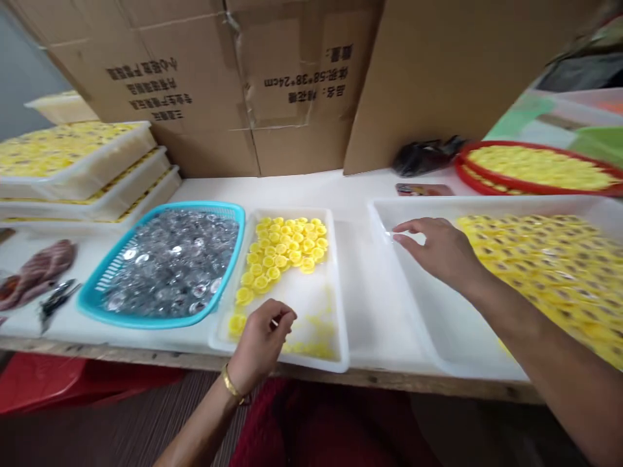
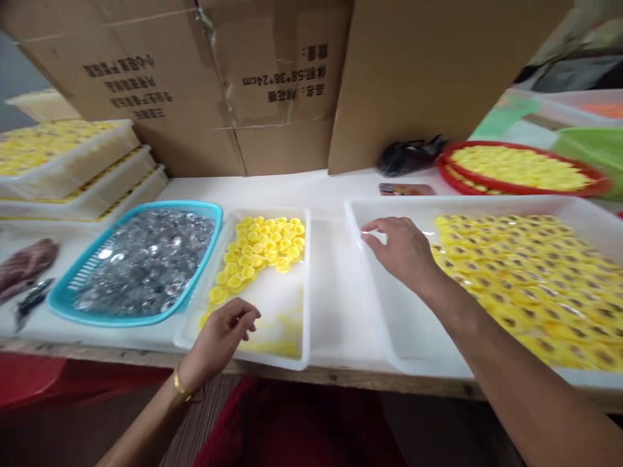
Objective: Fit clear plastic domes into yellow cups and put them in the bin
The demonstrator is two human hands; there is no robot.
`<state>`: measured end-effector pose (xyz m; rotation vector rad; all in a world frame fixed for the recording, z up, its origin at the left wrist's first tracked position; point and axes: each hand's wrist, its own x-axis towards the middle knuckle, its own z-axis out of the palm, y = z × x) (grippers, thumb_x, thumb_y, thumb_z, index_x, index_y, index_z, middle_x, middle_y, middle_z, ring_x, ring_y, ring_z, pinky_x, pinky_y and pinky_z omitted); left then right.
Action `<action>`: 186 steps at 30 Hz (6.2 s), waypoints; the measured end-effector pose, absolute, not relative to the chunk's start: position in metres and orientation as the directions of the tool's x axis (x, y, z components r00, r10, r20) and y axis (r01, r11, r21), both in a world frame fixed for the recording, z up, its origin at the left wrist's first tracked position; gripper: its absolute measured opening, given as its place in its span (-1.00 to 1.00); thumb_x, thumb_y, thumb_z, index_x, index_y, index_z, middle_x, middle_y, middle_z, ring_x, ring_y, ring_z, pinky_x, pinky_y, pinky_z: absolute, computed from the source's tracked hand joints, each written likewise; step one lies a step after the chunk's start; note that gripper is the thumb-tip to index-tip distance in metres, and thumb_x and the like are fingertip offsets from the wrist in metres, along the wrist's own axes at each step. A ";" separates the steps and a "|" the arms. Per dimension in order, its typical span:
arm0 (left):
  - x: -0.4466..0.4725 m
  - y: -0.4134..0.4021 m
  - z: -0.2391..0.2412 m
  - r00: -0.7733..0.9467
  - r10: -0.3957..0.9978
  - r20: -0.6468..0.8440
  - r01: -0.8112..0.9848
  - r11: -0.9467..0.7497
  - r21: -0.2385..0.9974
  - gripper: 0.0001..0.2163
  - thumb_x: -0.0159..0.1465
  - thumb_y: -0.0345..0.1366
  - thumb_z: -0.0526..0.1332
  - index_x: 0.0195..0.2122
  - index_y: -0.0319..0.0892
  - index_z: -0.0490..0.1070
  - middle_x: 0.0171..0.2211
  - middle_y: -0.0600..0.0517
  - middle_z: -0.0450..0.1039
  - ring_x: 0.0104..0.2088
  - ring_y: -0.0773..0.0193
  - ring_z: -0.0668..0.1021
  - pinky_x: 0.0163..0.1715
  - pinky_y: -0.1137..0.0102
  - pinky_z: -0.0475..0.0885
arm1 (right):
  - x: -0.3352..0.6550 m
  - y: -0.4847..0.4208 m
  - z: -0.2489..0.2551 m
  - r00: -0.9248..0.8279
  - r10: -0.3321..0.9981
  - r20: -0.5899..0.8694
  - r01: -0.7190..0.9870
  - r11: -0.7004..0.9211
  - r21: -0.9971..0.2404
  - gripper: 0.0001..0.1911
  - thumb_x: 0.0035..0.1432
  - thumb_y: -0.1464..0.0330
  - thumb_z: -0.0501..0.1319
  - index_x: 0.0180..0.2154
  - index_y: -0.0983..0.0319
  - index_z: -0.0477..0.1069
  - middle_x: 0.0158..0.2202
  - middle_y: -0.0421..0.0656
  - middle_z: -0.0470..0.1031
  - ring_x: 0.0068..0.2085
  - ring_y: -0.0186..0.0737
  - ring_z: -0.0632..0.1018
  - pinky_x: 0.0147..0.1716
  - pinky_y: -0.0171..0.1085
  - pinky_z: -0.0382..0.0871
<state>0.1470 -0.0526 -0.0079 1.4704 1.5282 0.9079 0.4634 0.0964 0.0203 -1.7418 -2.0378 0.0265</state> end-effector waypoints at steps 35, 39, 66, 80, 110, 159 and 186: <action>0.081 -0.071 0.003 -0.101 0.978 0.182 0.599 -0.086 0.796 -0.84 0.27 -0.30 0.10 -0.31 -0.18 0.46 -0.39 0.02 0.41 -0.43 0.35 0.48 -0.42 0.46 0.40 | 0.264 -0.009 -0.019 -0.582 0.785 0.212 0.529 0.564 -0.634 -0.77 0.04 0.40 0.24 -0.21 0.21 0.29 -0.23 -0.12 0.47 -0.26 -0.17 0.52 -0.27 -0.21 0.40; 0.116 -0.069 -0.008 -0.002 0.983 0.185 0.573 -0.151 0.806 -0.85 0.26 -0.37 0.12 -0.20 -0.18 0.44 -0.32 0.00 0.41 -0.40 0.36 0.50 -0.37 0.45 0.43 | 0.279 -0.019 -0.023 -0.509 0.832 0.223 0.554 0.515 -0.654 -0.79 0.06 0.44 0.21 -0.23 0.19 0.24 -0.30 -0.13 0.47 -0.32 -0.17 0.54 -0.34 -0.22 0.42; 0.149 -0.058 -0.019 0.034 0.986 0.165 0.614 -0.151 0.775 -0.90 0.20 -0.44 0.20 -0.46 -0.18 0.33 -0.44 0.11 0.28 -0.49 0.43 0.39 -0.47 0.48 0.31 | 0.299 -0.025 -0.045 -0.418 0.760 0.498 0.576 0.646 -0.501 -0.72 0.05 0.57 0.17 -0.22 0.20 0.17 -0.24 -0.07 0.41 -0.26 -0.12 0.51 -0.29 -0.19 0.48; 0.153 -0.053 -0.018 0.026 0.984 0.179 0.577 -0.161 0.801 -0.91 0.18 -0.48 0.16 -0.44 -0.18 0.31 -0.44 0.11 0.28 -0.48 0.42 0.40 -0.47 0.48 0.32 | 0.299 -0.025 -0.047 -0.377 0.772 0.512 0.563 0.630 -0.535 -0.80 0.09 0.51 0.17 -0.25 0.21 0.20 -0.27 -0.08 0.42 -0.32 -0.18 0.51 -0.34 -0.23 0.46; 0.128 -0.059 -0.003 -0.079 0.974 0.214 0.490 -0.149 0.859 -0.81 0.30 -0.33 0.09 -0.16 -0.15 0.48 -0.36 0.04 0.38 -0.45 0.40 0.45 -0.43 0.46 0.40 | 0.298 -0.023 -0.026 -0.309 0.936 0.168 0.463 0.303 -0.833 -0.84 0.04 0.31 0.25 -0.31 0.19 0.32 -0.47 -0.23 0.46 -0.45 -0.28 0.51 -0.41 -0.31 0.43; 0.164 -0.021 -0.009 0.454 0.781 -0.428 0.886 -0.345 0.310 -0.90 0.01 -0.45 0.22 -0.54 -0.14 0.52 -0.48 -0.05 0.54 -0.40 0.08 0.57 -0.41 0.33 0.38 | 0.297 -0.025 -0.030 -0.102 0.980 0.173 0.327 0.197 -0.924 -0.71 0.07 0.38 0.22 -0.11 0.21 0.35 -0.35 -0.16 0.54 -0.40 -0.25 0.56 -0.33 -0.27 0.47; 0.144 -0.022 0.002 0.402 0.857 -0.322 0.835 -0.199 0.514 -0.91 0.12 -0.40 0.15 -0.46 -0.20 0.45 -0.50 0.06 0.49 -0.48 0.34 0.48 -0.47 0.47 0.27 | 0.296 -0.022 -0.030 -0.060 0.974 0.219 0.376 0.225 -0.899 -0.71 0.06 0.42 0.22 -0.12 0.21 0.37 -0.26 -0.15 0.52 -0.41 -0.31 0.53 -0.34 -0.30 0.43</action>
